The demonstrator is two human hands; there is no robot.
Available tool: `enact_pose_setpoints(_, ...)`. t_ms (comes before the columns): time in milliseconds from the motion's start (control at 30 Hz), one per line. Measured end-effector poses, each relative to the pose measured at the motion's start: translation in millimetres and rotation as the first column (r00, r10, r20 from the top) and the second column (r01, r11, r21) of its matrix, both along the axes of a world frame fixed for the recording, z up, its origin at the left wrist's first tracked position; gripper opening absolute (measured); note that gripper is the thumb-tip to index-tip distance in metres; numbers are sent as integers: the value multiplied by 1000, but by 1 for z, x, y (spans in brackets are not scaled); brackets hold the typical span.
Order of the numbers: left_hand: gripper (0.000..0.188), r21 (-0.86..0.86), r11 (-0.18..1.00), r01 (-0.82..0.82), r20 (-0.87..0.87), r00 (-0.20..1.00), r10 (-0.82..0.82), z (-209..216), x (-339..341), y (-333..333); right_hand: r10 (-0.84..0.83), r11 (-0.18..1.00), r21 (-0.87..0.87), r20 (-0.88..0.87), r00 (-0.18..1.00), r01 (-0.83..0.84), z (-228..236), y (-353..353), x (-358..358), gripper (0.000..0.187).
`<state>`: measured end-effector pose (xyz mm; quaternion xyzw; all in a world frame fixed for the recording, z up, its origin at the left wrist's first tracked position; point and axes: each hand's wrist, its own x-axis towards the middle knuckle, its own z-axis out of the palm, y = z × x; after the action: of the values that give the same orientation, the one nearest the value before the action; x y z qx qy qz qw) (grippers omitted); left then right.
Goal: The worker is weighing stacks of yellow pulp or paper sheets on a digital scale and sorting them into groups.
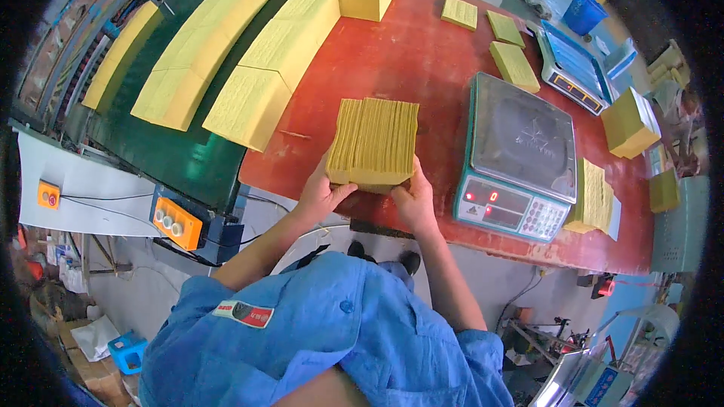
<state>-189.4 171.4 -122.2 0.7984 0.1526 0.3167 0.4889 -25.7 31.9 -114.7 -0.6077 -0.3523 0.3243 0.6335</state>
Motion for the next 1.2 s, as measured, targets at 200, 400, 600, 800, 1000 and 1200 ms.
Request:
enact_pose_setpoints(200, 62, -58, 995, -87, -277, 958, 68, 113, 3, -8, 59, 975, -220, 305, 951, 10, 97, -6, 17, 52)
enact_pose_setpoints(400, 62, -33, 991, -130, -362, 926, 109, 59, 10, 13, 175, 937, -341, 265, 948, -77, 42, -4, 30, 43)
enact_pose_setpoints(600, 57, 9, 990, -138, -405, 905, 130, 60, 4, 14, 117, 945, -320, 115, 986, -75, 29, -5, 32, 42)
enact_pose_setpoints(800, 51, -321, 942, -96, -289, 957, -1, 42, 14, 16, -113, 993, 28, 74, 991, 111, 2, 0, -1, 44)
enact_pose_setpoints(1000, 50, -628, 766, 140, 71, 990, -123, 108, 48, -30, -390, 909, 185, 693, 606, 374, 115, -36, 7, 45)
enact_pose_setpoints(1200, 51, -904, 82, 419, 397, 895, -202, 119, 186, -75, -494, 809, 328, 829, 263, 488, 185, -92, 88, 35)
